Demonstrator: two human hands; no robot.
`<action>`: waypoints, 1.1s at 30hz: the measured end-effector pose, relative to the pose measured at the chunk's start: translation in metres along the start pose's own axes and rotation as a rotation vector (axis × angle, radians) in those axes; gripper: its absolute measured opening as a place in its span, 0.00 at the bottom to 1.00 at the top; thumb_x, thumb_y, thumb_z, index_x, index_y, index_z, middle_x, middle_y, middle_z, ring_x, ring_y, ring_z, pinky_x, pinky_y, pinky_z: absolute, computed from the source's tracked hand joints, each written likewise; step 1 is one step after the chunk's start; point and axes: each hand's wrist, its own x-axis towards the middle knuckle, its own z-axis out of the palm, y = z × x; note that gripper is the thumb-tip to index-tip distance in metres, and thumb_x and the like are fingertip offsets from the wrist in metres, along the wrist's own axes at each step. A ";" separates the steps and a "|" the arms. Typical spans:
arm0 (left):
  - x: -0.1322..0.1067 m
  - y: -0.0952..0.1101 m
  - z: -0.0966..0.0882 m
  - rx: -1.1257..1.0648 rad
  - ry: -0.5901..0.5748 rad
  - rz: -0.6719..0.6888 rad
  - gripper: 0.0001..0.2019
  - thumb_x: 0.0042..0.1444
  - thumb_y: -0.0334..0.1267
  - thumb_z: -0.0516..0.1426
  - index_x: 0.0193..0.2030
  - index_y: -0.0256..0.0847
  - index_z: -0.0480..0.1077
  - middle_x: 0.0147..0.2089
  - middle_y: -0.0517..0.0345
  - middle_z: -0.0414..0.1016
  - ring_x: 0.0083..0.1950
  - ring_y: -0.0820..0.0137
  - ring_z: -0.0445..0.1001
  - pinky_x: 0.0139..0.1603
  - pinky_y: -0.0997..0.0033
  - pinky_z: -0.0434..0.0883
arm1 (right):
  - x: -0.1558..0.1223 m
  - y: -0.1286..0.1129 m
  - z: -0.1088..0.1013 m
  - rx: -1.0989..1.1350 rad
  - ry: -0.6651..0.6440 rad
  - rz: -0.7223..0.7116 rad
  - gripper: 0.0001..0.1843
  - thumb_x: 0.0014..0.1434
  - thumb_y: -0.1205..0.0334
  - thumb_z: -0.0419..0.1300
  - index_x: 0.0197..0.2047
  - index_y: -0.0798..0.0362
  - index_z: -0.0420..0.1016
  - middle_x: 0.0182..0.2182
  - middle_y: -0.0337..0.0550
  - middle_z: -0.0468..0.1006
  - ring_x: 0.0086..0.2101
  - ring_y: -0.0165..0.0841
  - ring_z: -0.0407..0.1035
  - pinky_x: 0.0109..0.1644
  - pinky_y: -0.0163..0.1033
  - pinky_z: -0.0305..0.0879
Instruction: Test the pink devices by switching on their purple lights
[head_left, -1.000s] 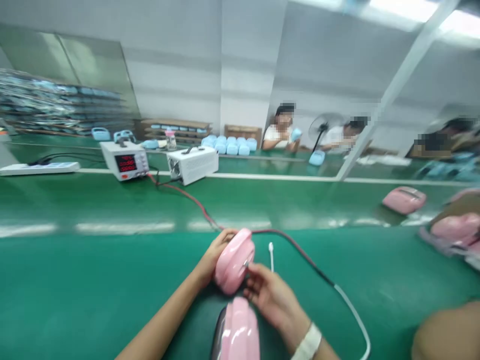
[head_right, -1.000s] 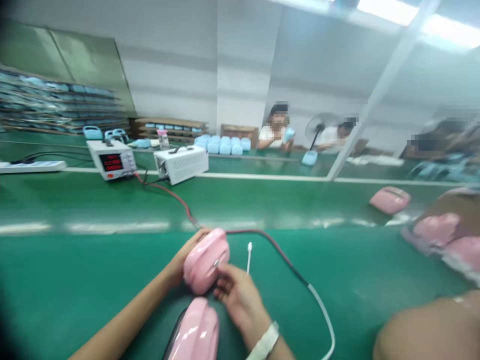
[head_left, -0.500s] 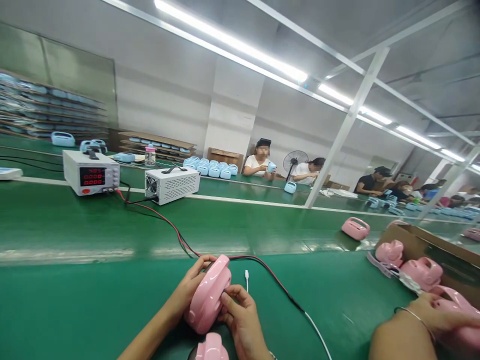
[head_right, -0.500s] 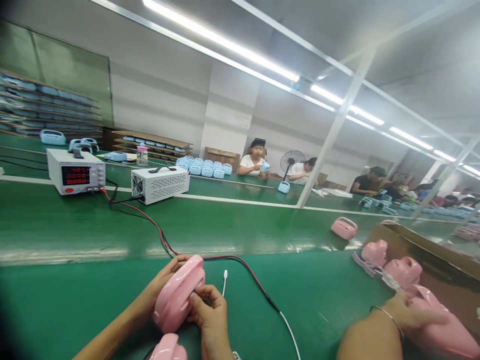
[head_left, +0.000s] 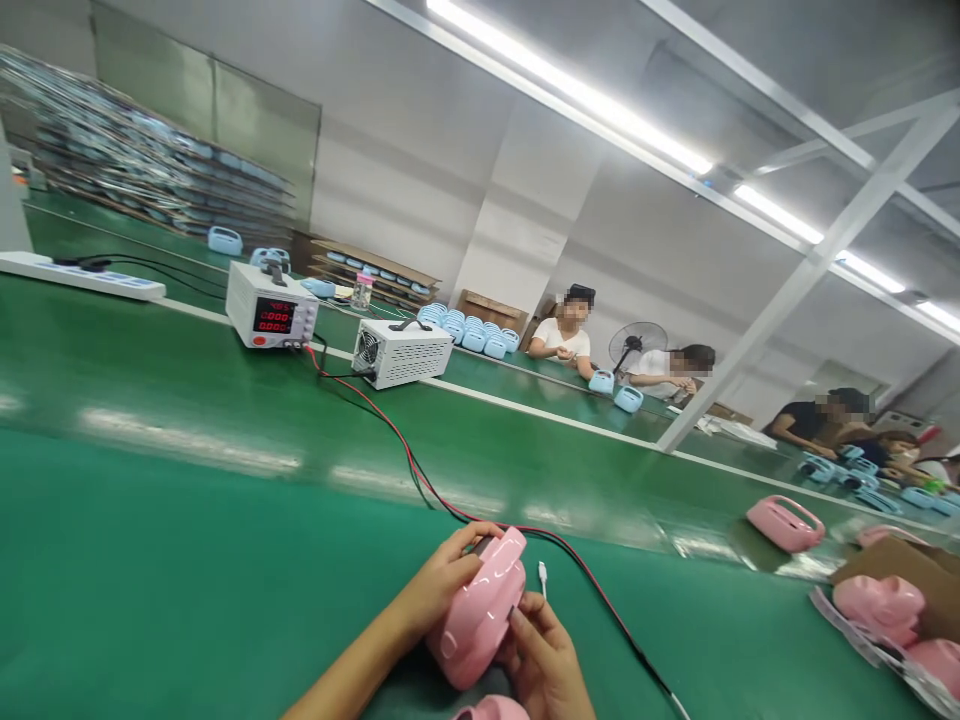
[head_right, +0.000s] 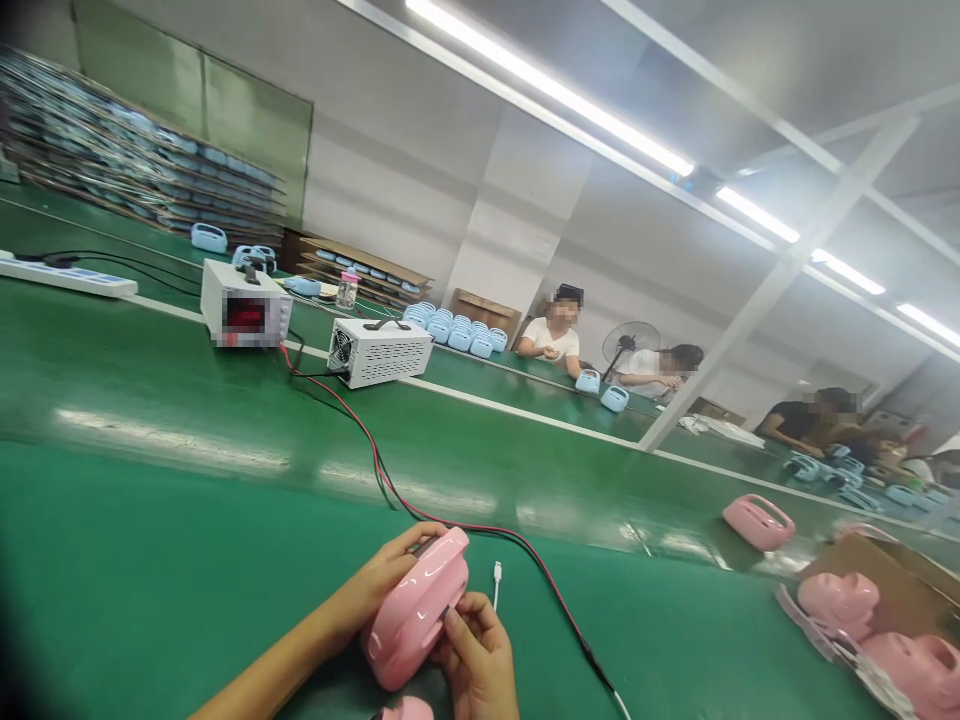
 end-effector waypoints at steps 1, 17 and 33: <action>0.000 -0.001 0.000 0.005 -0.002 0.003 0.20 0.44 0.42 0.52 0.45 0.40 0.68 0.48 0.54 0.70 0.47 0.62 0.66 0.47 0.68 0.60 | 0.000 -0.001 -0.001 -0.021 -0.003 0.006 0.25 0.32 0.53 0.78 0.25 0.53 0.68 0.21 0.34 0.70 0.22 0.26 0.64 0.27 0.32 0.62; 0.001 -0.005 0.001 0.011 0.031 -0.058 0.19 0.47 0.46 0.58 0.45 0.42 0.68 0.44 0.55 0.71 0.40 0.65 0.68 0.38 0.71 0.62 | -0.002 -0.009 0.005 0.103 -0.051 0.086 0.22 0.33 0.60 0.78 0.18 0.56 0.67 0.16 0.34 0.66 0.19 0.23 0.59 0.26 0.30 0.60; 0.001 0.007 0.003 0.001 0.143 -0.063 0.22 0.39 0.41 0.65 0.43 0.38 0.72 0.38 0.56 0.75 0.33 0.71 0.68 0.31 0.76 0.61 | -0.050 -0.069 -0.014 -0.244 -0.389 0.206 0.17 0.45 0.63 0.72 0.40 0.51 0.77 0.41 0.42 0.77 0.44 0.35 0.70 0.46 0.37 0.65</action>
